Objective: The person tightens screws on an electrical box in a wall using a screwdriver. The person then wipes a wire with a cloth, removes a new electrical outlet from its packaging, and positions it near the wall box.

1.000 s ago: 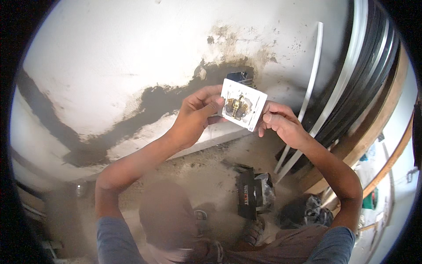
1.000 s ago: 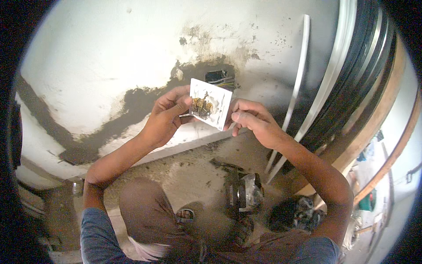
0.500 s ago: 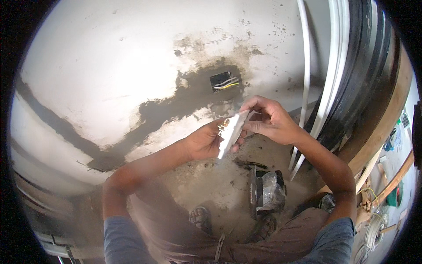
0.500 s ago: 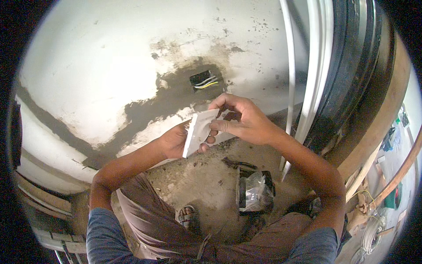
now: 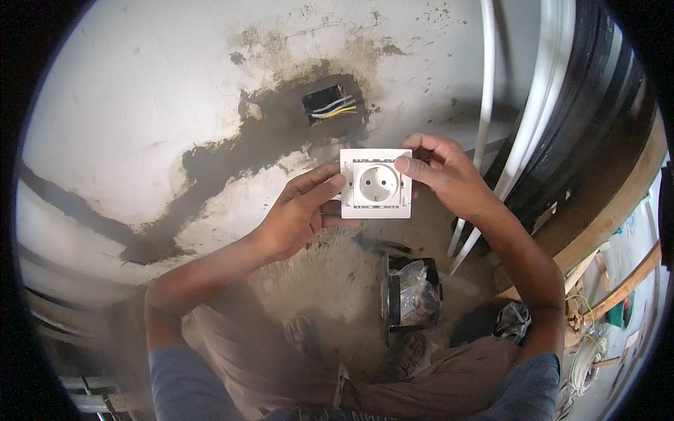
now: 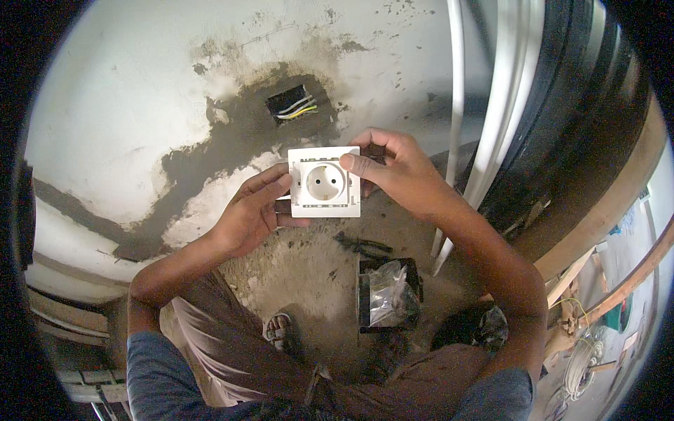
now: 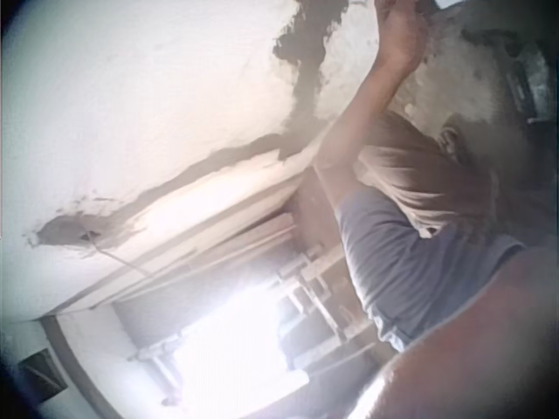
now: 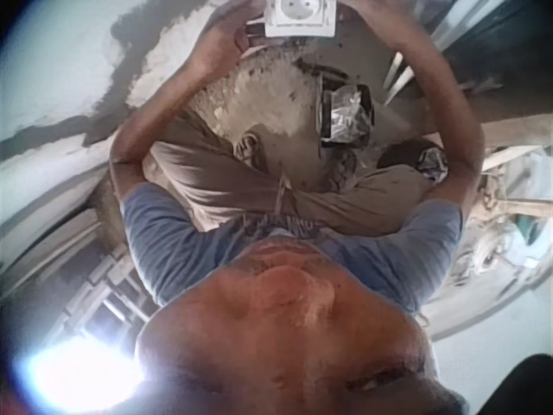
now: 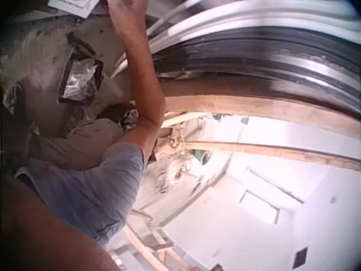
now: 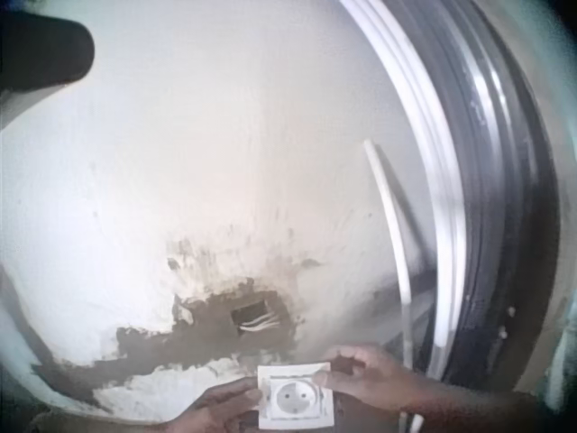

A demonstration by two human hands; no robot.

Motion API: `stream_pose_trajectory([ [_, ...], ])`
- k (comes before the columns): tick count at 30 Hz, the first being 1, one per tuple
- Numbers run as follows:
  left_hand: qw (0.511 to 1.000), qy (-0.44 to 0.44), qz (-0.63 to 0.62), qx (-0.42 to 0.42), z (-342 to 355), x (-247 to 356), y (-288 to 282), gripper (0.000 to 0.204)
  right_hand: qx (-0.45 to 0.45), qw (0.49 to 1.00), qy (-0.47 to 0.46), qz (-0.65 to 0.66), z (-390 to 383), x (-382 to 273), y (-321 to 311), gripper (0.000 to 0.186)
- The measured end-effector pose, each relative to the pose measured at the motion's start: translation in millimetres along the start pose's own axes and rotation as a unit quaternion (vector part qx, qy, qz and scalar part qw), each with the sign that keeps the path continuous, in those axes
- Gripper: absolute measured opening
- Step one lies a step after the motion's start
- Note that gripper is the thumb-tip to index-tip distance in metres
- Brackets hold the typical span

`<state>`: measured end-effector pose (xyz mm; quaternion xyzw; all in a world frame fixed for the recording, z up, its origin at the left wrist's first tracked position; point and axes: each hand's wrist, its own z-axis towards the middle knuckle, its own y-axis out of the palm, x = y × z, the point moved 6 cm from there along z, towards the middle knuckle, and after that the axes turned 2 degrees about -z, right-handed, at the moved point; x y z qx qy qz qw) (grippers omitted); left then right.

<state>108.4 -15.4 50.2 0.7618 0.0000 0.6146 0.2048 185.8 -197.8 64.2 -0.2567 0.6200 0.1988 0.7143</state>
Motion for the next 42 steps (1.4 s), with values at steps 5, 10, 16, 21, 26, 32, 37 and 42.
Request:
stream_pose_trajectory([
  [5, 0.998, -0.004, -0.064, 0.014, 0.7, -11.5, -7.4, 0.042, -0.001, 1.0, -0.018, -0.004, 5.5, 5.2, 2.7, 0.026],
  [10, 0.997, 0.001, -0.073, 0.014, 1.1, -10.8, -7.3, 0.043, 0.0, 1.0, 0.0, -0.008, 4.0, 3.1, 1.9, 0.025],
  [16, 0.998, 0.007, -0.063, 0.004, 1.3, -5.9, -11.0, 0.041, 0.003, 1.0, -0.017, -0.026, 7.8, -1.1, 3.6, 0.022],
  [21, 0.998, 0.003, -0.057, 0.001, -0.9, -3.6, -12.3, 0.041, -0.01, 0.999, -0.021, -0.031, 10.7, 1.1, 5.5, 0.021],
  [26, 0.999, 0.009, -0.038, -0.013, -5.0, 1.4, -12.3, 0.04, -0.008, 1.0, -0.011, -0.026, 11.4, -0.1, 10.7, 0.021],
  [32, 0.998, 0.002, -0.055, -0.014, -6.2, 0.7, -15.3, 0.04, -0.008, 0.999, -0.016, -0.043, 13.0, 0.3, 13.2, 0.022],
  [37, 1.0, -0.001, 0.012, 0.022, -5.6, -2.1, -18.2, 0.041, -0.019, 1.0, -0.007, -0.008, 13.3, 2.6, 17.3, 0.023],
  [42, 0.997, 0.058, 0.029, 0.051, 3.3, -14.4, -24.9, 0.035, -0.003, 0.989, -0.104, -0.109, 8.4, 6.2, 22.4, 0.029],
])
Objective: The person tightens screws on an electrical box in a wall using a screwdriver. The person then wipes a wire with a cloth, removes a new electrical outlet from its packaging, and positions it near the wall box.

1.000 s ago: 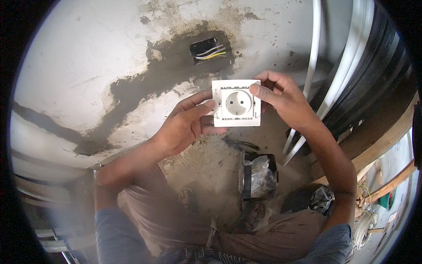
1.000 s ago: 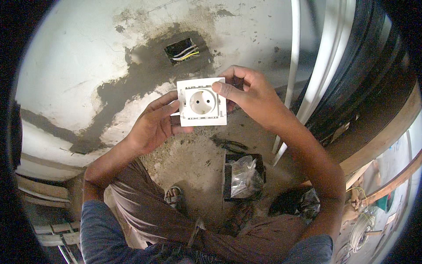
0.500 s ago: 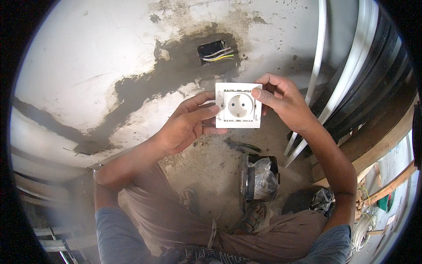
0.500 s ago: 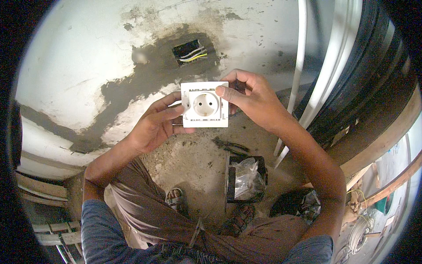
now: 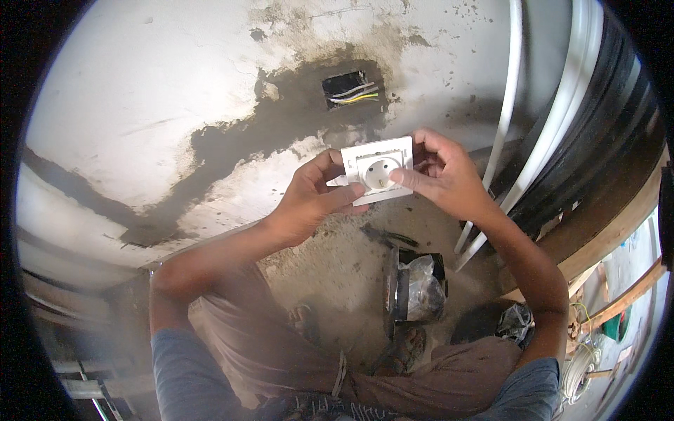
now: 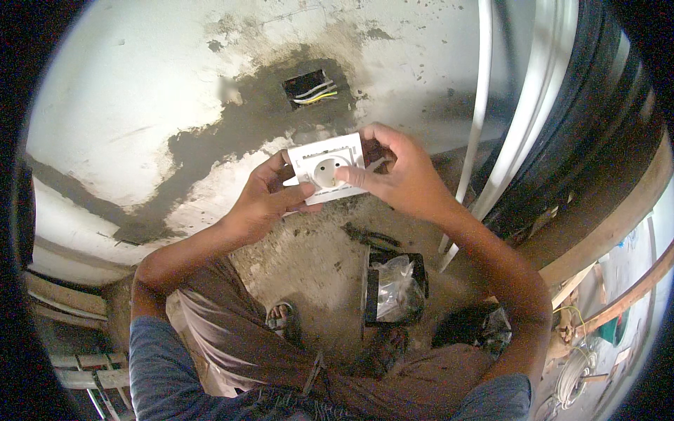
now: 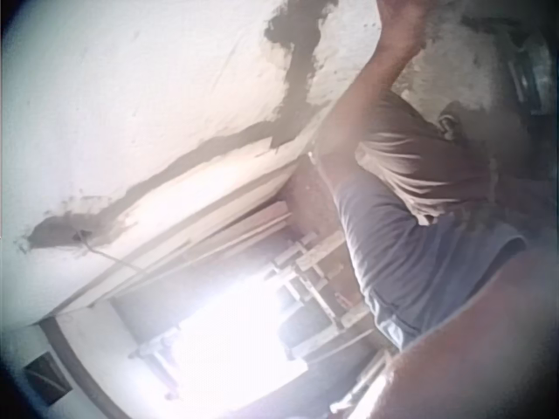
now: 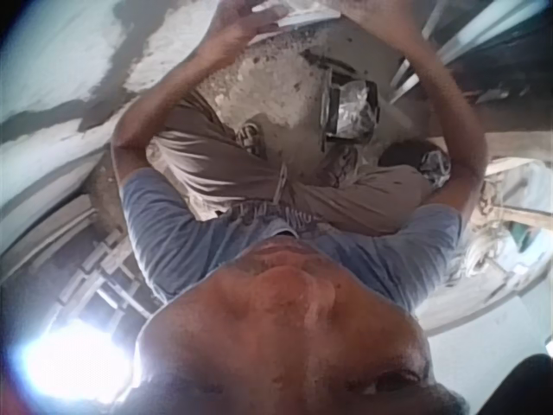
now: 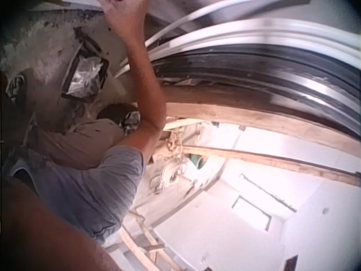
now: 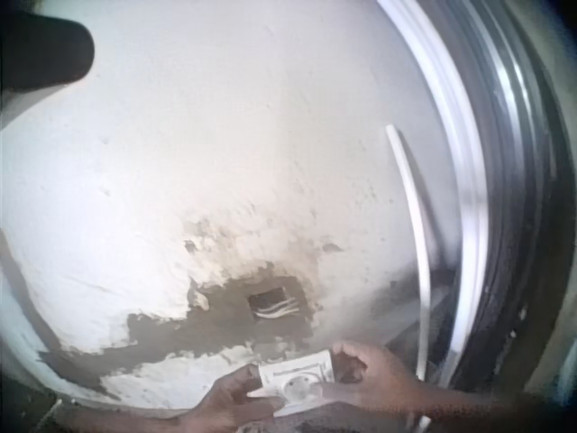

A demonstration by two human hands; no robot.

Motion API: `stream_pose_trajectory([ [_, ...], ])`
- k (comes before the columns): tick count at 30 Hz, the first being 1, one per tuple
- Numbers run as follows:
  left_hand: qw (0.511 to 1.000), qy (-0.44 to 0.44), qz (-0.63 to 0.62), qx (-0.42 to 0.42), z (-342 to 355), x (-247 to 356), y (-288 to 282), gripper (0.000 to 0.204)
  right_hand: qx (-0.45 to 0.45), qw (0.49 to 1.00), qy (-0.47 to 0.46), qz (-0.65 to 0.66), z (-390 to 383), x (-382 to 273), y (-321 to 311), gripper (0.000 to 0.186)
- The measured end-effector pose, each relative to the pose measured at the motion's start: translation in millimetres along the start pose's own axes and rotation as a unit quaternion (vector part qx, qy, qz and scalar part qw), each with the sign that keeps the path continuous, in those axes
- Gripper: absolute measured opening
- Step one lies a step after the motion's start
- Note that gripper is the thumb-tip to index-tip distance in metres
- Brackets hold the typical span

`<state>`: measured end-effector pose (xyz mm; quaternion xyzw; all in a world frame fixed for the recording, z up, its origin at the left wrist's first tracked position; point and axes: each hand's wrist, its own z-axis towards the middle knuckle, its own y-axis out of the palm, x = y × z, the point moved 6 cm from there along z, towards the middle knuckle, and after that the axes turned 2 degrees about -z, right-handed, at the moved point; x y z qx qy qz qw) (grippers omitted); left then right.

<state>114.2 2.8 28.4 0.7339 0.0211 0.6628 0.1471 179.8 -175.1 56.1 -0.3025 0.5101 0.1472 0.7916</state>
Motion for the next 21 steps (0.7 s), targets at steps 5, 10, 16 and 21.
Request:
stream_pose_trajectory([
  [5, 0.995, 0.063, 0.071, -0.035, 7.5, -0.1, -1.7, 0.028, 0.042, 0.999, 0.021, 0.0, -2.4, 19.2, 6.4, 0.029],
  [10, 0.995, 0.095, -0.008, 0.026, 33.5, -2.9, -25.9, 0.022, 0.145, 0.972, -0.069, -0.173, -5.3, 11.5, -6.5, 0.025],
  [16, 0.981, -0.033, -0.177, 0.074, 74.9, -18.8, -38.6, 0.028, 0.161, 0.934, -0.198, -0.25, -14.7, 5.4, -10.2, 0.027],
  [21, 0.974, 0.006, -0.209, 0.092, 103.7, -21.4, -37.7, 0.028, 0.159, 0.938, -0.198, -0.237, -14.5, 2.7, -7.1, 0.028],
])
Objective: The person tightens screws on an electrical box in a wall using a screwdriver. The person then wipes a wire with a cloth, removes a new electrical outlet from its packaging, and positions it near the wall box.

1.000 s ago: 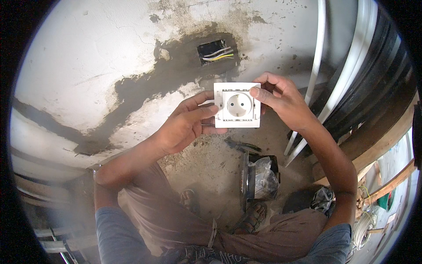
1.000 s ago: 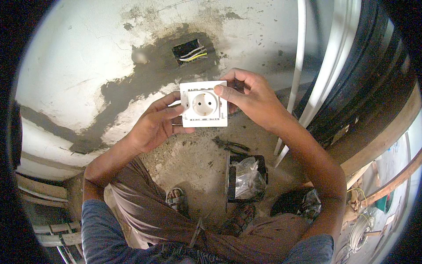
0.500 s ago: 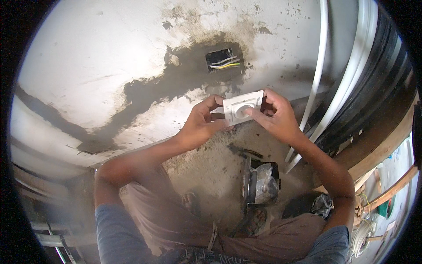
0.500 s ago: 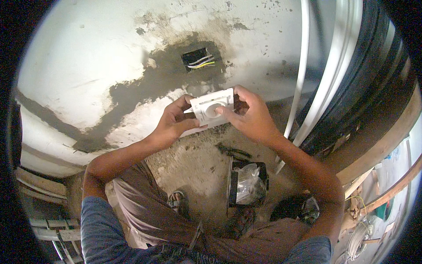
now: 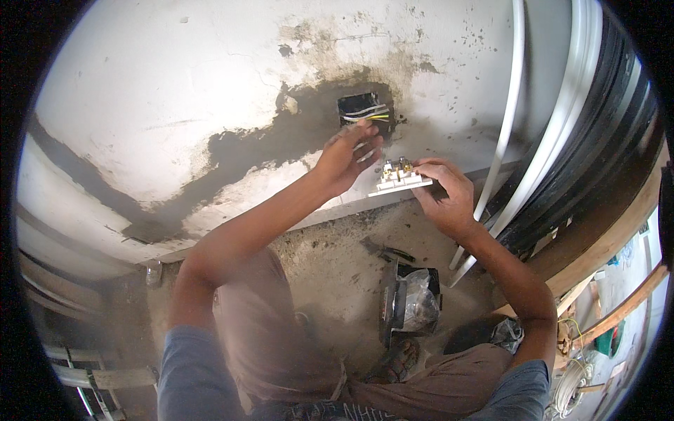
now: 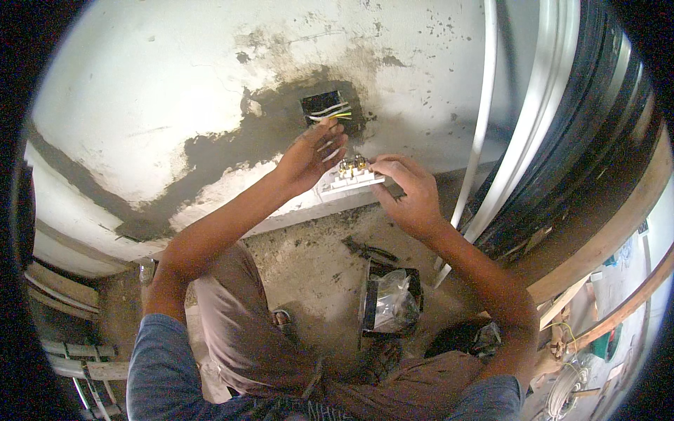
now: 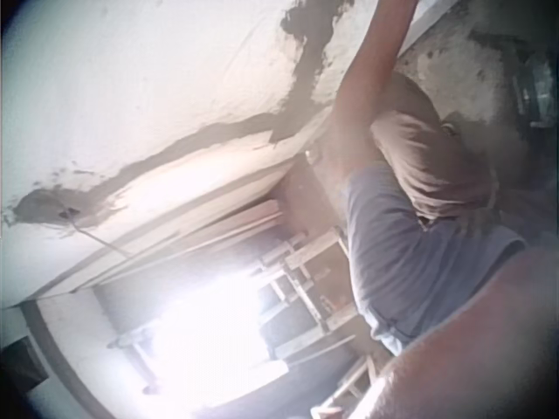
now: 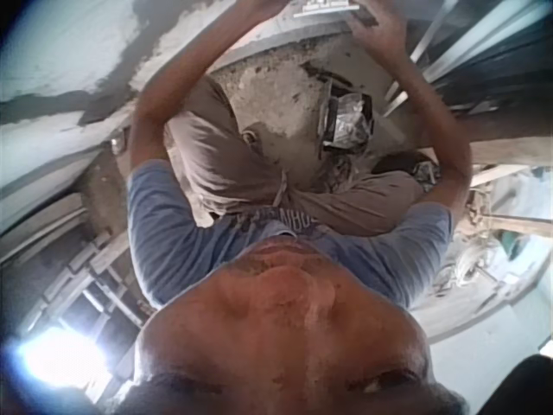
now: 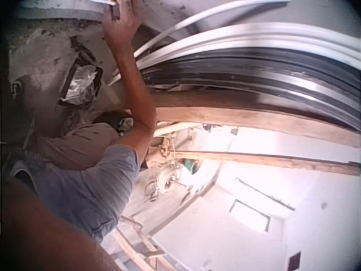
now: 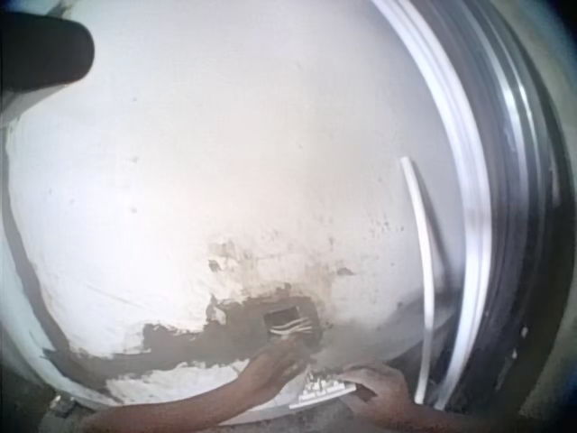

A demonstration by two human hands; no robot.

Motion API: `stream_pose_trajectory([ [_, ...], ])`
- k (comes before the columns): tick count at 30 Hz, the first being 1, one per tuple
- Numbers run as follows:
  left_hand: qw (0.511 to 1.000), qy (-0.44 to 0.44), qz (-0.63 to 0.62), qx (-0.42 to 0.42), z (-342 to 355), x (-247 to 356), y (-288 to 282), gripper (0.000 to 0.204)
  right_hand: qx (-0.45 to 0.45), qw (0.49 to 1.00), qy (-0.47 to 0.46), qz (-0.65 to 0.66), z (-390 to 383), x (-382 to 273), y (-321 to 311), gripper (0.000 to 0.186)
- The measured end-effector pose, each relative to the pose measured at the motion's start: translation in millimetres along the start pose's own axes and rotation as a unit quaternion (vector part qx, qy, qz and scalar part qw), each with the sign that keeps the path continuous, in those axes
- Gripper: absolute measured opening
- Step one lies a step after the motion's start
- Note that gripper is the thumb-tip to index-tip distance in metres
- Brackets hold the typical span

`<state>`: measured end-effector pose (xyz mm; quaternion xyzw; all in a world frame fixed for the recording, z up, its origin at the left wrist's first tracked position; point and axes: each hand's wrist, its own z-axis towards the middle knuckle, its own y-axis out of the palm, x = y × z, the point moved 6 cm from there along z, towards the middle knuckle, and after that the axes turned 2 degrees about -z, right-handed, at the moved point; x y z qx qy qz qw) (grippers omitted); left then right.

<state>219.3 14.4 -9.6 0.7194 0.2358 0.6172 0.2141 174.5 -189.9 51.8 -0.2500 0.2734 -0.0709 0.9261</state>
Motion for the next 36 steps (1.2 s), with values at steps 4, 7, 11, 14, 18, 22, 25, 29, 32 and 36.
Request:
stream_pose_trajectory([
  [4, 0.999, 0.024, -0.015, 0.028, 4.8, -0.3, 4.1, 0.022, 0.005, 1.0, 0.004, -0.006, -1.0, 1.5, -1.2, 0.028],
  [7, 0.998, 0.062, 0.006, 0.012, 8.9, 3.1, -2.3, 0.017, 0.01, 1.0, 0.023, 0.0, 0.3, -0.9, -2.4, 0.028],
  [11, 0.99, 0.117, 0.071, 0.018, 11.4, 2.4, -8.2, 0.016, 0.011, 1.0, 0.027, -0.003, -2.9, 2.5, -2.9, 0.028],
  [14, 0.984, 0.132, 0.116, 0.019, 8.9, 4.1, -13.8, 0.019, 0.013, 1.0, 0.019, -0.014, -4.1, 3.3, -4.6, 0.028],
  [18, 0.964, 0.09, 0.249, -0.014, -0.7, 5.3, -18.0, 0.022, 0.016, 1.0, 0.015, -0.006, -4.6, 5.3, -7.7, 0.028],
  [22, 0.724, -0.038, 0.635, -0.267, -25.9, -33.2, -8.6, 0.03, 0.015, 1.0, 0.013, 0.008, -5.1, 6.9, -8.9, 0.028],
  [25, 0.661, 0.104, 0.701, -0.246, -38.1, -35.6, -23.8, 0.023, 0.018, 0.999, 0.031, 0.01, -5.8, 9.4, -3.0, 0.027],
  [29, 0.697, 0.287, 0.657, -0.021, -36.5, 50.6, 30.8, 0.016, 0.021, 0.999, 0.025, -0.014, -11.5, 13.4, -11.8, 0.027],
  [32, 0.68, 0.417, 0.603, 0.004, -41.8, 84.9, 42.8, 0.017, 0.017, 1.0, 0.011, -0.01, -7.9, 11.2, -6.7, 0.026],
  [36, 0.642, 0.465, 0.61, -0.008, -32.8, 82.7, 54.0, 0.015, 0.001, 1.0, 0.02, -0.009, -8.0, 11.8, -1.8, 0.026],
])
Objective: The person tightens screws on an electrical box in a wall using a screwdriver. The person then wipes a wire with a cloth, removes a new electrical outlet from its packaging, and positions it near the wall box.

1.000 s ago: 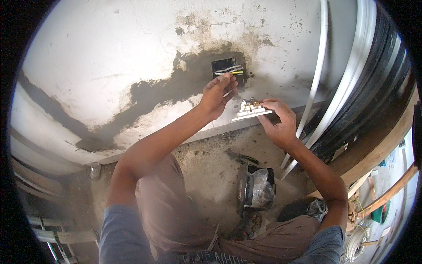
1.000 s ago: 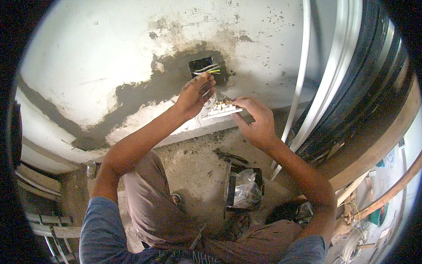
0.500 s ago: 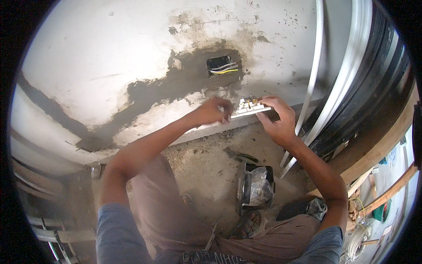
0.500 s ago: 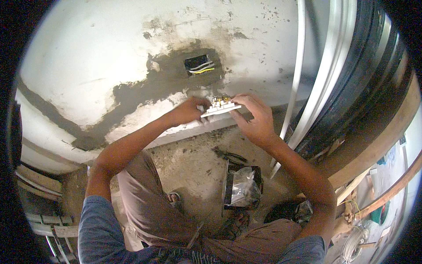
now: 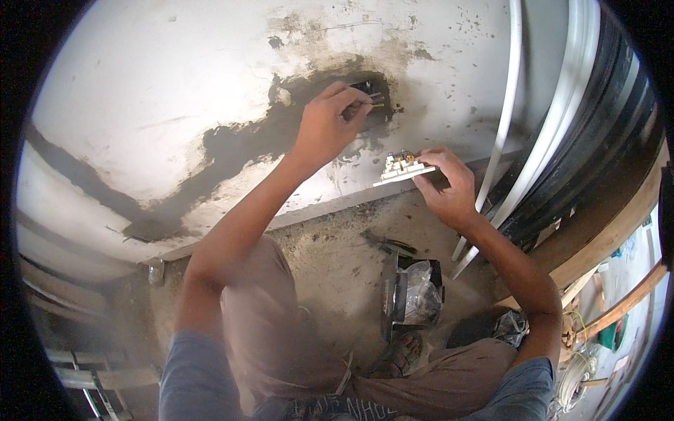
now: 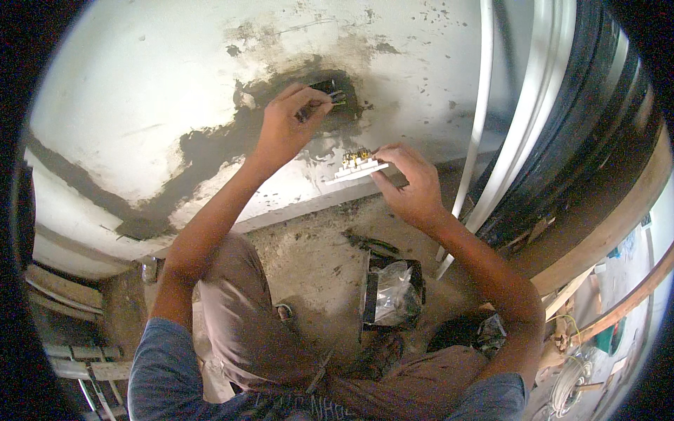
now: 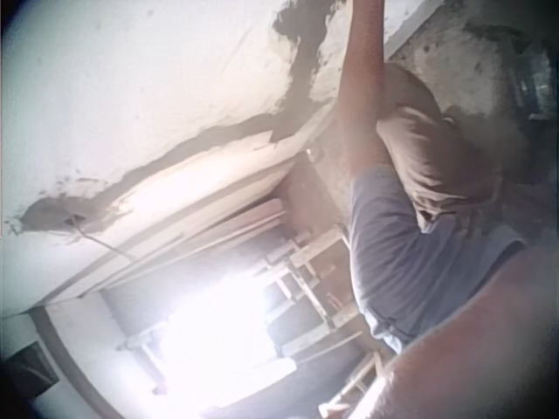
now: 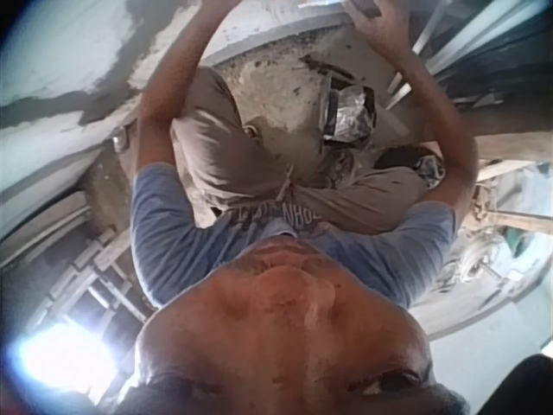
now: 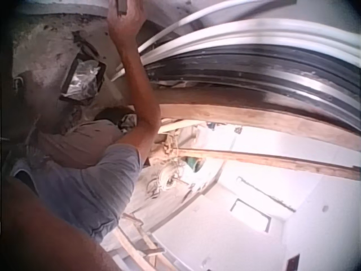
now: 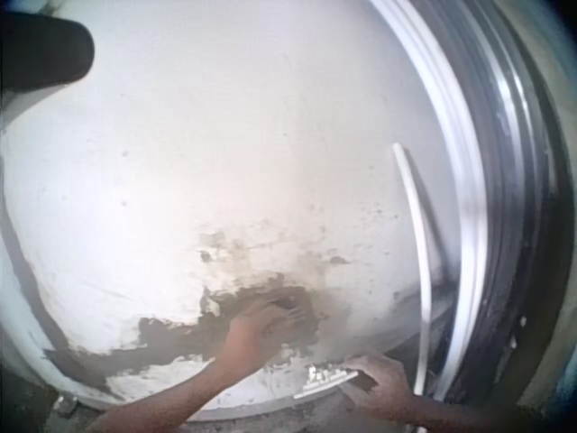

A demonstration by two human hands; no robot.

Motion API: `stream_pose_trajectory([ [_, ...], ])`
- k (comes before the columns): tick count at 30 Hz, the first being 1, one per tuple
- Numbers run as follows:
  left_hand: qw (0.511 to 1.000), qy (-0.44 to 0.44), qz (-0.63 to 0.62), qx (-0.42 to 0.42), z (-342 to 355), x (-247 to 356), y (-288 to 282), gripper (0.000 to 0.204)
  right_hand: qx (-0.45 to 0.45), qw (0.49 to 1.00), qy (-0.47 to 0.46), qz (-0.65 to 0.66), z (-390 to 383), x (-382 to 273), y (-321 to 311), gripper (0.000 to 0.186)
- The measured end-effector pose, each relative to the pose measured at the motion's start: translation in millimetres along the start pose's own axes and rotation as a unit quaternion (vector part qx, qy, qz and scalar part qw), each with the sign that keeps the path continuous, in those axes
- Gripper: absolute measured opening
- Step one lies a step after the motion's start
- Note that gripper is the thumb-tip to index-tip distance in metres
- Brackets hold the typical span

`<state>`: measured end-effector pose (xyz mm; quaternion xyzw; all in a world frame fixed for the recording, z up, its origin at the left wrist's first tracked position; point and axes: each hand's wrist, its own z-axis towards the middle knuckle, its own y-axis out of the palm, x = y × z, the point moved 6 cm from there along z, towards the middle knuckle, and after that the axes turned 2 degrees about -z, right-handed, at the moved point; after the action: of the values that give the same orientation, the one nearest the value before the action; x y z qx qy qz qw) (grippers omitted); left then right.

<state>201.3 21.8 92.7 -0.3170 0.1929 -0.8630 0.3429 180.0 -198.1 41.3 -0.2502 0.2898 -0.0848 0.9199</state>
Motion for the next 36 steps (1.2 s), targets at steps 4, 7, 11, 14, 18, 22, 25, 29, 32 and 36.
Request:
stream_pose_trajectory([
  [4, 0.999, -0.007, 0.046, -0.005, 5.4, 6.3, 12.2, 0.014, -0.008, 1.0, 0.005, 0.003, -0.3, -0.8, 1.7, 0.028],
  [7, 0.997, 0.019, 0.073, 0.006, 8.3, 3.7, 16.4, 0.014, -0.007, 1.0, 0.003, 0.003, 0.6, -4.0, 0.7, 0.028],
  [11, 0.996, 0.032, 0.085, 0.011, 11.7, 5.1, 20.5, 0.012, -0.012, 1.0, 0.012, 0.014, -2.0, -3.3, -2.6, 0.028],
  [14, 0.995, 0.02, 0.101, -0.001, 11.9, 6.2, 23.3, 0.009, -0.009, 1.0, 0.018, 0.011, -4.3, -0.3, -5.2, 0.027],
  [18, 0.993, 0.018, 0.118, 0.006, 3.1, 3.6, 7.2, 0.012, 0.005, 1.0, 0.023, 0.007, -2.7, 0.1, -8.8, 0.027],
  [22, 0.976, -0.058, 0.175, -0.119, -10.8, -0.6, -19.0, 0.016, 0.022, 0.999, 0.023, 0.01, -6.0, 3.4, -16.1, 0.027],
  [25, 0.963, -0.124, 0.188, -0.146, -10.6, 5.5, -31.5, 0.018, 0.021, 0.999, 0.038, 0.012, -6.2, 8.2, -16.9, 0.027],
  [29, 0.994, -0.052, 0.08, -0.054, -2.6, 14.7, -21.4, 0.019, 0.025, 0.999, 0.035, 0.024, -2.2, 9.3, -11.3, 0.026],
  [32, 0.997, 0.004, 0.071, -0.02, 2.6, 8.9, -6.2, 0.023, 0.025, 0.999, 0.018, 0.021, 0.3, 5.0, -5.8, 0.026],
  [36, 0.997, -0.012, 0.061, -0.042, 5.0, -0.5, 0.2, 0.025, 0.014, 0.999, 0.024, 0.031, -0.8, 1.0, -3.9, 0.026],
])
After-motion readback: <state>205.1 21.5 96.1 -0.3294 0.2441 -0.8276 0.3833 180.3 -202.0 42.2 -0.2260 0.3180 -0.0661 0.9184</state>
